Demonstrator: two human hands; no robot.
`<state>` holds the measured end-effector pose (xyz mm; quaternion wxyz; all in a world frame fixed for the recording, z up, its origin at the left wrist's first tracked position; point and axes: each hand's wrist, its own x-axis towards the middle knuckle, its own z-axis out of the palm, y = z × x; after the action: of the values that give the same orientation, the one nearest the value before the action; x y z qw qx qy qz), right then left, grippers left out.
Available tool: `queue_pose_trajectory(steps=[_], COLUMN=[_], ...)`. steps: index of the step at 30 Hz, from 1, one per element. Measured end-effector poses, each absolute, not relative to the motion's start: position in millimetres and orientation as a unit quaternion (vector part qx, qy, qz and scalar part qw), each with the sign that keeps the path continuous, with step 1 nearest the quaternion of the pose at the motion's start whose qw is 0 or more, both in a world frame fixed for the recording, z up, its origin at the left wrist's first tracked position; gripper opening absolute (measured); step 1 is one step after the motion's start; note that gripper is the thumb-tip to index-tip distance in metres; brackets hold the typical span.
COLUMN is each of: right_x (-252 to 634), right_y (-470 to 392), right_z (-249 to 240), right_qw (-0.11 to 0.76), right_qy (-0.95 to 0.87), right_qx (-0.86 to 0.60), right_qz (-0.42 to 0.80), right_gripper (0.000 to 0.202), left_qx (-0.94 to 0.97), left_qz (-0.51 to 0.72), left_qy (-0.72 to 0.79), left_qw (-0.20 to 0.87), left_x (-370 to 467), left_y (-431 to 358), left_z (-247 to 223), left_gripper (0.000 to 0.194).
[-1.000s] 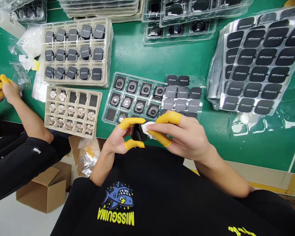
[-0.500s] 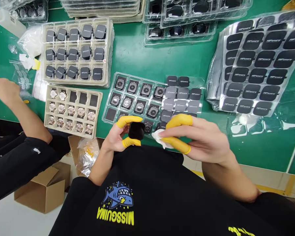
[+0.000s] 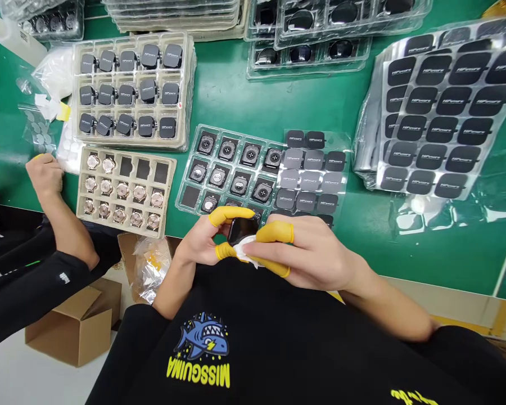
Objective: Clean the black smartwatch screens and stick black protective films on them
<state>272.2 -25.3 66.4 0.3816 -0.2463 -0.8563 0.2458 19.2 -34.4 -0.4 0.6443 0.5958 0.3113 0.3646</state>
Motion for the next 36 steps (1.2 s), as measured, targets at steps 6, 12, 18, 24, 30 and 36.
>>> queue_pose_trajectory(steps=[6,12,18,24,30,36], right_x=[256,261,329,414,433,373], right_y=[-23,-22,-49,-92,-113,-55], right_z=[68,58,15,-23,-33,-30], right_qw=[0.364,0.32,0.306,0.274,0.254,0.347], right_qy=[-0.875,-0.865,-0.779,-0.523,-0.441,-0.501], right_qx=[-0.281,-0.381,-0.542,-0.807,-0.861,-0.79], right_qz=[0.151,0.069,0.073,0.027,0.005,0.072], right_gripper=[0.022,0.021,0.009,0.016,0.028,0.044], left_qx=[0.638,0.553,0.518,0.546,0.555,0.56], left_qz=[0.383,0.403,0.45,0.48,0.469,0.465], left_qy=[0.274,0.304,0.29,0.32,0.318,0.332], left_qw=[0.609,0.663,0.668,0.607,0.608,0.6], left_x=[21,30,20,19,29,45], left_y=[-31,-36,-33,-22,-9,7], left_z=[-6,-14,-10,-20,-23,-17], left_gripper=[0.074,0.077,0.062,0.066,0.062,0.056])
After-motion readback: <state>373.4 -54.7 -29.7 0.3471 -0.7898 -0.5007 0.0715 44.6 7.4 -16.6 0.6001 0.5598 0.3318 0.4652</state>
